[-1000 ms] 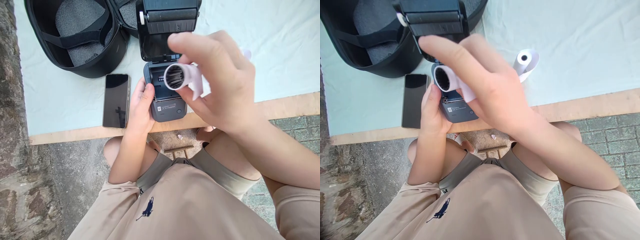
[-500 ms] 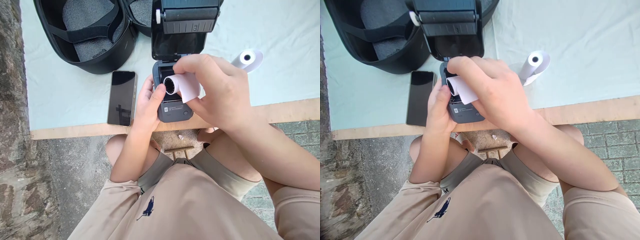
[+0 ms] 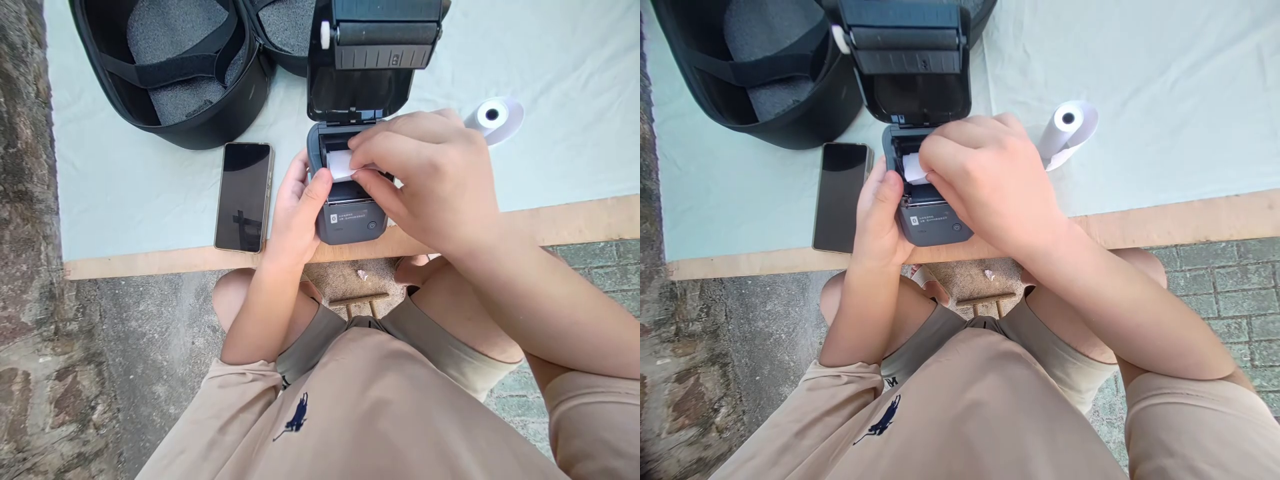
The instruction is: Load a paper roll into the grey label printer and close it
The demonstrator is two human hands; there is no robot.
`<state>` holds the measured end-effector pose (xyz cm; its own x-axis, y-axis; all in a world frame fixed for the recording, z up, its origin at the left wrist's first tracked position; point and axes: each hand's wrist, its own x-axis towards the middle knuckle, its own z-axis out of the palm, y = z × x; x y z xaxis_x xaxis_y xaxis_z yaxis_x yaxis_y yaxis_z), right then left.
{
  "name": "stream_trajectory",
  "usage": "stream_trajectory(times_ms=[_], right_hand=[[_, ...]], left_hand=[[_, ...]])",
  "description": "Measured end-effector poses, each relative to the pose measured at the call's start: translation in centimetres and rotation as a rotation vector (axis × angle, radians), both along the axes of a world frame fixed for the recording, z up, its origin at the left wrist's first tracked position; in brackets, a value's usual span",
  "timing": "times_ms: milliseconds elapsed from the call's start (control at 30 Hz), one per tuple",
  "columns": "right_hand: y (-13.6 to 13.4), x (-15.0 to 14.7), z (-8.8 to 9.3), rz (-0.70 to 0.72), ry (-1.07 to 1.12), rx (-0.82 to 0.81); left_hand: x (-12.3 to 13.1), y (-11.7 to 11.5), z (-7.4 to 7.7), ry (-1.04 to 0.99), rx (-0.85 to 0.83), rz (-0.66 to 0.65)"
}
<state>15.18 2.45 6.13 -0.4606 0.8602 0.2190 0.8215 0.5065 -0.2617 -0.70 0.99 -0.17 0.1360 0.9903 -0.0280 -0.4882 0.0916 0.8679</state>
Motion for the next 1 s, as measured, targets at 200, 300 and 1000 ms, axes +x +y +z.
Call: stream_trajectory(times_ms=[200, 300, 1000], right_hand=[[-0.2, 0.6, -1.8, 0.215, 0.173, 0.237], [-0.3, 1.1, -2.4, 0.338, 0.277, 0.256], [-0.6, 2.5, -3.3, 0.107, 0.627, -0.298]], left_hand=[[-0.2, 0.0, 0.1, -0.009, -0.028, -0.007], [-0.4, 0.0, -0.3, 0.027, -0.021, -0.011], [-0.6, 0.0, -0.7, 0.111, 0.013, 0.003]])
